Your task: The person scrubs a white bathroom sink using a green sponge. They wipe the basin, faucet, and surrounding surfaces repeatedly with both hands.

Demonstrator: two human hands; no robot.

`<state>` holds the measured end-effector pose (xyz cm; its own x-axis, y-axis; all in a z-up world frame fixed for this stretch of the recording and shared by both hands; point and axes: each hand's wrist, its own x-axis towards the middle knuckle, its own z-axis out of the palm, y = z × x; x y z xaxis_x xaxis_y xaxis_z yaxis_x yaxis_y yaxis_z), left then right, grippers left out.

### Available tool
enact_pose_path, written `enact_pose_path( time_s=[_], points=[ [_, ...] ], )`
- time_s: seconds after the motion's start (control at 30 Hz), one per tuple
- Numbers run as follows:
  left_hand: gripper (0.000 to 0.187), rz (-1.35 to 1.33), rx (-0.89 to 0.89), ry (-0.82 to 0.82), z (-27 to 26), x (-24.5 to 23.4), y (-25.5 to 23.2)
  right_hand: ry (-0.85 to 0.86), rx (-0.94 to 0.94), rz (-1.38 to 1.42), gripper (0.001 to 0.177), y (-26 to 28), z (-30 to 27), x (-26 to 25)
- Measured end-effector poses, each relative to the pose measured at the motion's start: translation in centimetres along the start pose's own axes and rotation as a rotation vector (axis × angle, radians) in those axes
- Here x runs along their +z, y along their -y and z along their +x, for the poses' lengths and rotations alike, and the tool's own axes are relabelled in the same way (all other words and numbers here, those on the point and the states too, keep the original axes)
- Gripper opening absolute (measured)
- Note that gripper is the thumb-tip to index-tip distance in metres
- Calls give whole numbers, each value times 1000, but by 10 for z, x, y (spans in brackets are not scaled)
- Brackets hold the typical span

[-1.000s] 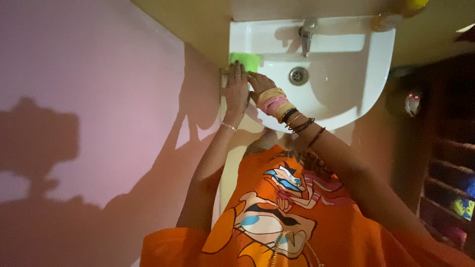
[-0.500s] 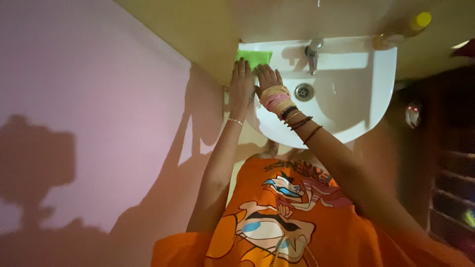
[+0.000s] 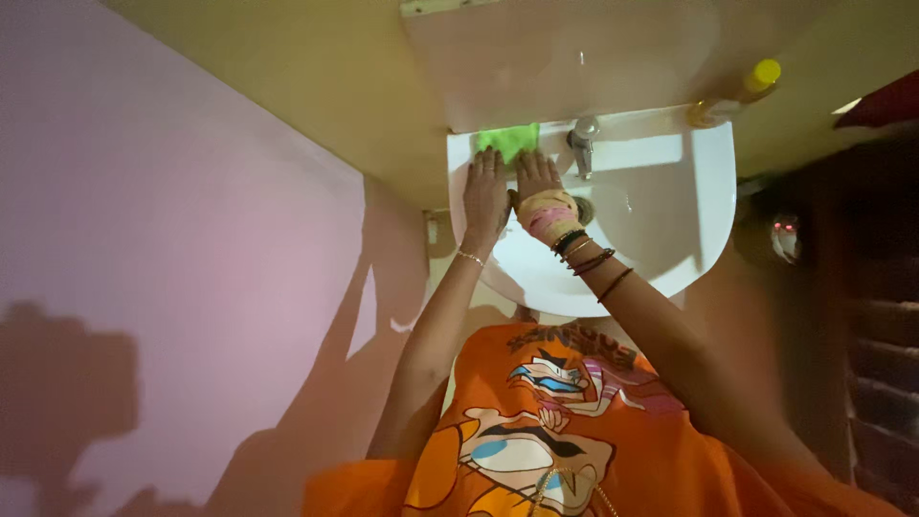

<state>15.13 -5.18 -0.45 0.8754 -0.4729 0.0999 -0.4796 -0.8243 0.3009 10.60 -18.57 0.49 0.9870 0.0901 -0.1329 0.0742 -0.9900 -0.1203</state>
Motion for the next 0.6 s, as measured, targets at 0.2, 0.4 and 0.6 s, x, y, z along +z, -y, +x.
enact_pose_path(
  time_s=[0.2,0.4,0.6],
  points=[
    [54,111,27,-83,9,21,-3,51,82,45,71,-7,4,6],
    [50,302,-64,-115,5,20,6,8,19,45,68,7,18,14],
    [53,316,-71,-25,5,14,4,2,8,34,67,5,18,15]
  ],
)
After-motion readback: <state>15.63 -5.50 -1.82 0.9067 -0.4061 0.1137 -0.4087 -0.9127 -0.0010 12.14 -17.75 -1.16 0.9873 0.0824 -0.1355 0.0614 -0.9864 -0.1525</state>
